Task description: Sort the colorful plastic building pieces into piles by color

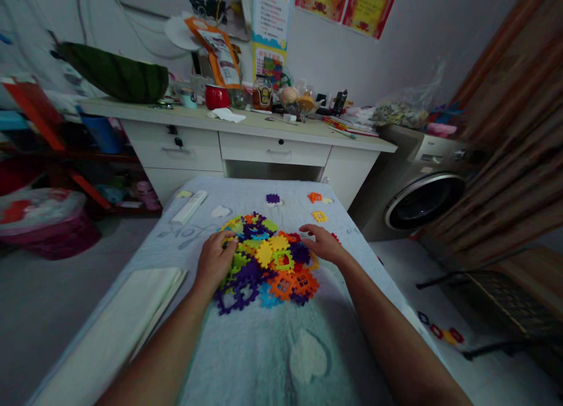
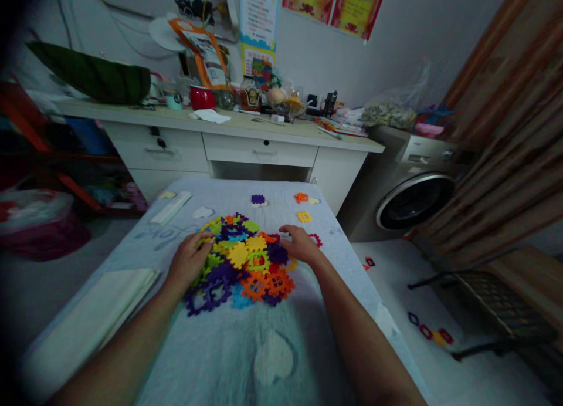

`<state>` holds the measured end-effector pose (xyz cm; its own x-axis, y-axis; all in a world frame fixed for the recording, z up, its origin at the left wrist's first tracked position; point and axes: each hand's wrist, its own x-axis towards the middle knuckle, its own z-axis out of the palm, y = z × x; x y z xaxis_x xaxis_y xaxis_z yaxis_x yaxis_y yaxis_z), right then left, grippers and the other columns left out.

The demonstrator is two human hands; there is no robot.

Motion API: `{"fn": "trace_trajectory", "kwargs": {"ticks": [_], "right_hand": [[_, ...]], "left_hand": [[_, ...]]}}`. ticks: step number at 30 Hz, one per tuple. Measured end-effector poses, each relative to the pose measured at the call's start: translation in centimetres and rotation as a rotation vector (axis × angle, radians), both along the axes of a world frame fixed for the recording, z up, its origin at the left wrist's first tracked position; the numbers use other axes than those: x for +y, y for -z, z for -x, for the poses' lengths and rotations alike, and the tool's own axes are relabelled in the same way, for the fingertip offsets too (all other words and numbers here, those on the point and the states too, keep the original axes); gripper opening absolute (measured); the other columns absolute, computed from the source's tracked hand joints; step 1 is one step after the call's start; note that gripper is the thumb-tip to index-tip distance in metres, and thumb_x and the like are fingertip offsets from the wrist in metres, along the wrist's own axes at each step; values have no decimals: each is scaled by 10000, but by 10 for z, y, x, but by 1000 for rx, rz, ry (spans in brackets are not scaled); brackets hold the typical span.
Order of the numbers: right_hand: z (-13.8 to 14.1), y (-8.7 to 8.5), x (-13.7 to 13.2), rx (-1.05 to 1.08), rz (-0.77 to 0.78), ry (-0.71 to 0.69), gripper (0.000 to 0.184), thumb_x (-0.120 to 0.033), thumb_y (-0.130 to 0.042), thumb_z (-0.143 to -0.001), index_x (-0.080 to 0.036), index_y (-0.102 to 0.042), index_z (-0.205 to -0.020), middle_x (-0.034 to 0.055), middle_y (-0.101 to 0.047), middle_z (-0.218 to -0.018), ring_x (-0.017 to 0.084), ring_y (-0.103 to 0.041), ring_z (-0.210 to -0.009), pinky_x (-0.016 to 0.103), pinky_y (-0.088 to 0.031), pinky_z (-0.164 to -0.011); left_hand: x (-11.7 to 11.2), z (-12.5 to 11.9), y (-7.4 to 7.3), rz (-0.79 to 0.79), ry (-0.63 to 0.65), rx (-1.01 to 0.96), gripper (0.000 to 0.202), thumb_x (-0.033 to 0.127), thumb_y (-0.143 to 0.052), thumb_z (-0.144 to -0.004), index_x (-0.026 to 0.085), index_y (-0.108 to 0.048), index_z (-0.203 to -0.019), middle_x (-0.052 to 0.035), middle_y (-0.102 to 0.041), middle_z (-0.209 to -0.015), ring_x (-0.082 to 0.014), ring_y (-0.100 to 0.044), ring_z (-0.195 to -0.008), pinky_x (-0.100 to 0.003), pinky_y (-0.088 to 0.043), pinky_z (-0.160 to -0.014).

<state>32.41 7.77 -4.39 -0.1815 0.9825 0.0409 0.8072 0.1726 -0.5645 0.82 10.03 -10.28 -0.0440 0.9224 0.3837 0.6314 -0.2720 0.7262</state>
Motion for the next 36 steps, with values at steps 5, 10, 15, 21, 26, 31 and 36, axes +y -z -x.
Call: {"fn": "trace_trajectory", "kwargs": {"ticks": [5, 10, 15, 21, 26, 31, 36], "right_hand": [[19, 6, 16, 110, 155, 11, 511, -78, -579, -734, -186, -585, -1234, 76, -635, -1238, 207, -591, -1095, 330, -446, -961], [22, 2, 11, 145, 139, 20, 463, -109, -631, -713, -156, -613, -1174, 73, -658, -1114, 194, -611, -977, 318, -481, -871], [12, -11, -6, 52, -83, 37, 499, -95, -650, -669, -156, -623, -1164, 99, -629, -1153, 221, -577, -1069, 370, -446, -965], [-45, -13, -13, 67, -166, 318, 408, -153, -625, -712, -174, -637, -1120, 89, -652, -1124, 218, -607, -1028, 370, -474, -914], [-83, 6, -19, -29, -214, 567, 366, -261, -634, -738, -158, -657, -1088, 98, -672, -1076, 237, -622, -999, 373, -474, -894], [-84, 31, -21, -193, -156, 570, 461, -326, -642, -756, -158, -625, -1185, 103, -674, -1061, 234, -619, -995, 358, -456, -898], [-76, 38, -21, -336, -93, 574, 556, -448, -642, -771, -187, -591, -1259, 113, -656, -1085, 258, -596, -1035, 379, -437, -894]], "left_hand": [[1, 0, 1, -10, -6, -11, 340, 431, -476, -825, 195, -669, -976, -91, -684, -1055, -268, -602, -1068, -418, -431, -1000], [0, -1, 1, -10, -10, 2, 342, 426, -473, -832, 191, -670, -984, -100, -681, -1058, -278, -598, -1068, -431, -429, -996], [-1, -1, 0, -7, -11, 4, 347, 429, -471, -836, 194, -667, -1001, -91, -678, -1069, -272, -596, -1078, -423, -426, -1001], [0, -1, 0, 2, -7, 4, 342, 431, -474, -827, 198, -669, -985, -88, -679, -1068, -272, -597, -1076, -421, -429, -992], [1, -1, 0, 0, -5, 8, 356, 437, -466, -825, 193, -667, -987, -98, -677, -1066, -280, -596, -1069, -431, -432, -984], [0, 0, -1, 4, 3, 0, 351, 448, -467, -822, 204, -667, -975, -88, -679, -1053, -271, -600, -1061, -416, -435, -981], [0, 0, -1, 18, 2, -2, 367, 454, -466, -821, 199, -667, -990, -95, -676, -1068, -280, -596, -1073, -429, -429, -991]]}}
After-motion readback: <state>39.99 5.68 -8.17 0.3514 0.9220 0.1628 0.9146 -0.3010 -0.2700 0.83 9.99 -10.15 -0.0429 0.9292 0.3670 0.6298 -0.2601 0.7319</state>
